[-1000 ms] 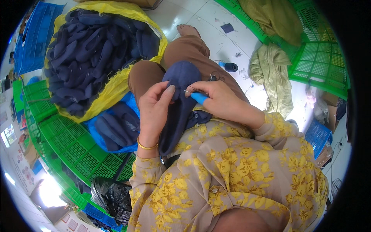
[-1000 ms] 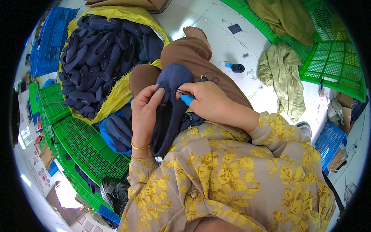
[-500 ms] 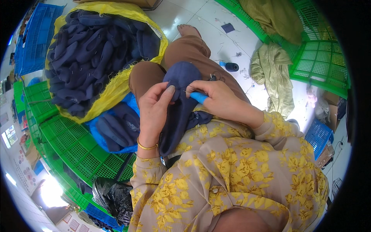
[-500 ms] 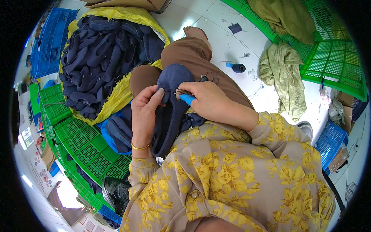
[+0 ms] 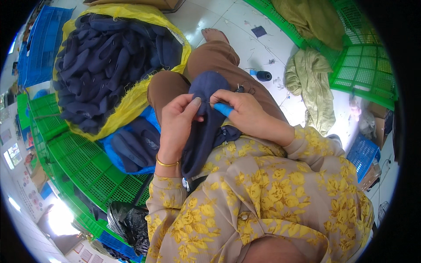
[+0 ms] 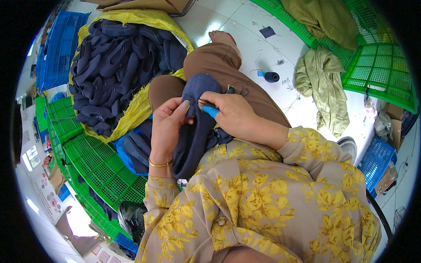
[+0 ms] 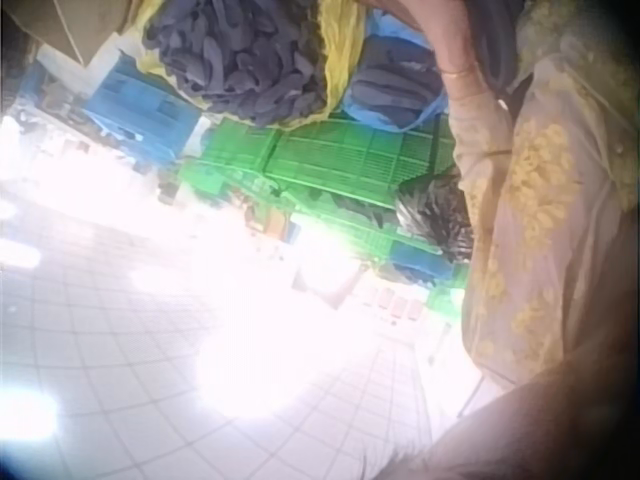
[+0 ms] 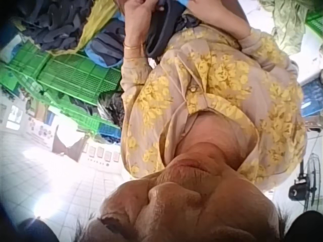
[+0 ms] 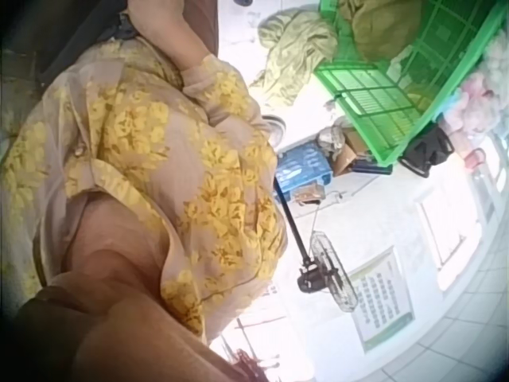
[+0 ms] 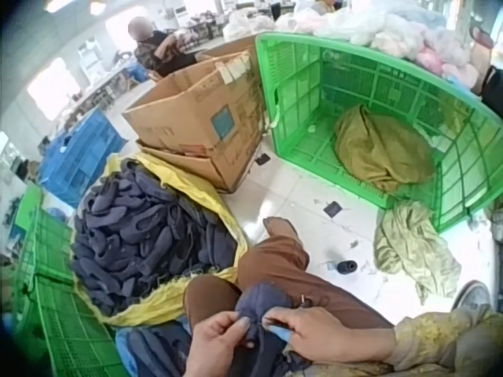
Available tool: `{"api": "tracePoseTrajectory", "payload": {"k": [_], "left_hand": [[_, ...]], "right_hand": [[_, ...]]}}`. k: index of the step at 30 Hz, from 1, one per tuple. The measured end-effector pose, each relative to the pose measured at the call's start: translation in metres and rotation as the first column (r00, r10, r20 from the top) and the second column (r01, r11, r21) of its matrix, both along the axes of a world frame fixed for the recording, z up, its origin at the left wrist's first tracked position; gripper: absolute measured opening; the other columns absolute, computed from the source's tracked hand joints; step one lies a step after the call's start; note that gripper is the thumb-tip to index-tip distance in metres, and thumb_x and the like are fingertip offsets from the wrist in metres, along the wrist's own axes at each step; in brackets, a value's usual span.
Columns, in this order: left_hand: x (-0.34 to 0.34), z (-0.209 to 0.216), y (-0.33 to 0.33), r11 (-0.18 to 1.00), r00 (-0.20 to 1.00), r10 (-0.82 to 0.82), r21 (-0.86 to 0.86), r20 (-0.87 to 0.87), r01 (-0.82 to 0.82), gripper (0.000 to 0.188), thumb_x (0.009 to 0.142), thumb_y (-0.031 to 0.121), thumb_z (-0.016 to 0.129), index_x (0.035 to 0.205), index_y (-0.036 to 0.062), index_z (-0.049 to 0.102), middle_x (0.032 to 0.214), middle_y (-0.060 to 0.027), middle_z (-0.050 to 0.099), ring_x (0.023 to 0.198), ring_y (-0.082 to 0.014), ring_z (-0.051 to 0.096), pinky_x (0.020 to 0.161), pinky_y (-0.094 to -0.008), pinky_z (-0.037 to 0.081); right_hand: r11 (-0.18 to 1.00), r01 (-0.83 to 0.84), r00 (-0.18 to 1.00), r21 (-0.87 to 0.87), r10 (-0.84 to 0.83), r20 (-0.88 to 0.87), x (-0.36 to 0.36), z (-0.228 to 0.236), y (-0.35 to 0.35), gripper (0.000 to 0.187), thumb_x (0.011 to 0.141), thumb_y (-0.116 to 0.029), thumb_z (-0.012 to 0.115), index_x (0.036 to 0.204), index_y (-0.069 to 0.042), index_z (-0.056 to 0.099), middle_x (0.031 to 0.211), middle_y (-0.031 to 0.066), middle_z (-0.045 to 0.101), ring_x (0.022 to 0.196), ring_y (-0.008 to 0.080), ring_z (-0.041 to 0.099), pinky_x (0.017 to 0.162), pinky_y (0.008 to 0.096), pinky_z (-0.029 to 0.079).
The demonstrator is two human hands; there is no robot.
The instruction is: The person sits on the floor and uses a blue-handled tool to stitch a dark blue slip-on shoe. They repeatedly insert the tool into the shoe's upper and pull the thread to secure the seam. The person handles multiple shoes from a nearby basket, working on them one at a time.
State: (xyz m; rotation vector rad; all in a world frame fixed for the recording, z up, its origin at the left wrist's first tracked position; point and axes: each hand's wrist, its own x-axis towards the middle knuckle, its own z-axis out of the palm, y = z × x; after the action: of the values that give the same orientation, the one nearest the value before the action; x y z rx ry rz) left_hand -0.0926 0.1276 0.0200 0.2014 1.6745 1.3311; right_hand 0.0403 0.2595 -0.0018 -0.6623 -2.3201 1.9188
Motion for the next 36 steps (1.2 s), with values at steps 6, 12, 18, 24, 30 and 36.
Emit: {"api": "tracePoseTrajectory", "payload": {"k": [6,12,18,24,30,36], "left_hand": [[0.000,-0.005,0.000,1.000,0.999,0.013,0.021,0.048,-0.014,0.018,0.095,0.013,0.060,0.103,-0.0022,0.066,0.079,-0.0010,0.064,0.063,-0.0058,0.054,0.062,-0.0211,0.047],[0.001,-0.007,0.000,0.998,0.994,0.049,0.027,0.098,-0.052,0.017,0.095,0.012,0.059,0.102,-0.0021,0.066,0.079,-0.0022,0.065,0.063,-0.0060,0.054,0.061,-0.0208,0.047],[0.001,-0.007,0.000,0.999,0.995,0.026,0.022,0.101,-0.028,0.017,0.096,0.012,0.058,0.103,-0.0019,0.066,0.079,-0.0022,0.065,0.064,-0.0068,0.055,0.062,-0.0215,0.047],[0.001,-0.006,0.000,1.000,0.992,0.019,0.019,0.126,-0.022,0.018,0.096,0.012,0.057,0.103,-0.0018,0.065,0.079,-0.0024,0.065,0.065,-0.0079,0.056,0.063,-0.0223,0.047],[0.000,-0.008,-0.002,0.999,0.988,0.025,0.028,0.154,-0.030,0.018,0.097,0.012,0.056,0.102,-0.0016,0.065,0.081,-0.0028,0.065,0.067,-0.0088,0.057,0.064,-0.0229,0.048],[0.000,-0.009,-0.002,0.998,0.983,0.037,0.041,0.179,-0.045,0.017,0.097,0.012,0.055,0.102,-0.0019,0.065,0.083,-0.0037,0.065,0.069,-0.0097,0.058,0.065,-0.0234,0.048]], "right_hand": [[0.999,0.014,1.000,0.038,-0.015,0.027,0.000,0.000,0.000,0.025,0.083,-0.003,0.054,0.105,-0.008,0.063,0.083,0.0171,0.066,0.075,0.0361,0.065,0.067,0.0418,0.049],[0.997,-0.001,0.999,0.071,-0.002,0.039,-0.002,0.003,0.001,0.026,0.081,-0.002,0.053,0.104,-0.008,0.064,0.081,0.0186,0.066,0.075,0.0374,0.065,0.067,0.0439,0.049],[0.993,-0.035,0.995,0.111,0.024,0.093,-0.003,0.006,0.002,0.027,0.080,-0.001,0.052,0.104,-0.008,0.063,0.082,0.0193,0.066,0.076,0.0382,0.065,0.068,0.0460,0.049],[0.987,-0.005,0.997,0.161,-0.007,0.074,0.005,0.001,0.000,0.029,0.077,0.003,0.053,0.105,-0.005,0.055,0.083,0.0211,0.065,0.080,0.0409,0.063,0.071,0.0482,0.048],[0.986,-0.080,0.988,0.144,0.060,0.139,0.005,0.010,0.005,0.030,0.076,0.006,0.051,0.105,-0.001,0.050,0.085,0.0229,0.063,0.084,0.0431,0.062,0.074,0.0505,0.046],[0.995,-0.008,0.998,0.100,0.002,0.058,0.003,0.002,-0.001,0.029,0.076,0.007,0.049,0.103,-0.001,0.048,0.087,0.0244,0.063,0.086,0.0445,0.061,0.074,0.0508,0.046]]}}
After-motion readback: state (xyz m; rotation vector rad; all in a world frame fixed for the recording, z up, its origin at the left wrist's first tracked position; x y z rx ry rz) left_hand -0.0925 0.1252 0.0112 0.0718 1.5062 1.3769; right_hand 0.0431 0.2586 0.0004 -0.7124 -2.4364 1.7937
